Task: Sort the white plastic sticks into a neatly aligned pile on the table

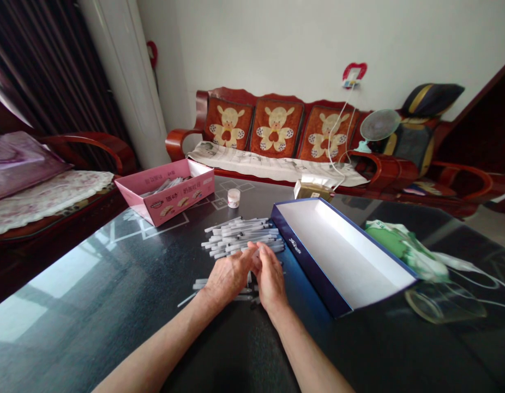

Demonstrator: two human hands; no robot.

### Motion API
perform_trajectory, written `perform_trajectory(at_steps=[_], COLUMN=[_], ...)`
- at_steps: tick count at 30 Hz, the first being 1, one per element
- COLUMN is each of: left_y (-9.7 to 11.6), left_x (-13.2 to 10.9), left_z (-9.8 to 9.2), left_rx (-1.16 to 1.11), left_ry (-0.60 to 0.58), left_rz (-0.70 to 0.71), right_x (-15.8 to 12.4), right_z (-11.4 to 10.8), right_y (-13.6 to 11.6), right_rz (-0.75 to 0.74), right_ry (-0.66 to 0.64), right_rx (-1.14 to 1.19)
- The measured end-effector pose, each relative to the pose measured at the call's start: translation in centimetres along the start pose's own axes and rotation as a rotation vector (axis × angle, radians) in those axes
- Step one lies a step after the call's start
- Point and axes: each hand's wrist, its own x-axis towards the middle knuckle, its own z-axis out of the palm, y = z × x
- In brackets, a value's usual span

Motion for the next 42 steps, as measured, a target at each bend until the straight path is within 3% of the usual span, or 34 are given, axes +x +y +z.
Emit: perform_trajectory(at_steps=[3, 7, 9, 12, 15, 18, 20, 24, 28, 30, 33, 35, 38, 40, 42], left_y=[-1.5, -3.8, -4.5, -4.7, -4.2, -3.8, -3.6, -3.3, -2.8, -2.6, -2.5, -2.6, -2.6, -2.6, -2.6], left_x=[0.6, 1.4, 1.7, 2.0, 2.2, 2.4, 2.5, 2.5, 2.2, 2.0, 1.6, 1.1, 0.5, 0.2, 0.2], left_z=[-1.0, -1.5, -1.5, -1.4, -1.3, -1.0, -0.8, -0.6, -0.1, 0.4, 1.0, 1.1, 0.8, 0.6, 0.6], left_rx=[-0.058, -0.418, -0.693, -1.158, -1.574, -1.735, -1.738, -1.779, -1.712, -1.606, -1.194, -0.766, -0.249, -0.09, 0.001], left_ry=[-0.02, 0.002, -0.009, 0.014, 0.149, 0.336, 0.428, 0.539, 0.379, 0.261, 0.141, 0.23, 0.526, 0.614, 0.605], left_rz=[-0.077, -0.257, -0.393, -0.606, -0.739, -0.768, -0.77, -0.708, -0.565, -0.503, -0.4, -0.313, -0.121, 0.054, 0.207], right_x=[0.0, -0.4, -0.9, -2.1, -3.3, -3.7, -3.5, -2.2, -0.4, 0.3, 0.9, 1.1, 1.1, 1.0, 0.8], right_z=[0.1, 0.5, 0.9, 1.6, 2.1, 2.2, 2.1, 1.4, 0.0, -0.7, -1.7, -2.1, -2.5, -2.6, -2.5], right_y=[0.0, -0.5, -0.8, -1.1, -1.2, -1.2, -1.3, -1.7, -2.3, -2.4, -2.5, -2.6, -2.7, -2.7, -2.6], right_rz=[0.039, 0.004, 0.042, 0.226, 0.381, 0.468, 0.473, 0.39, 0.168, -0.062, -0.421, -0.545, -0.622, -0.644, -0.667], right_ry=[0.05, 0.067, -0.045, -0.326, -0.496, -0.606, -0.589, -0.437, -0.282, -0.238, -0.208, -0.195, -0.201, -0.219, -0.246], right_rx=[-0.057, -0.222, -0.271, -0.338, -0.37, -0.353, -0.335, -0.319, -0.543, -0.713, -0.891, -1.002, -1.161, -1.231, -1.266])
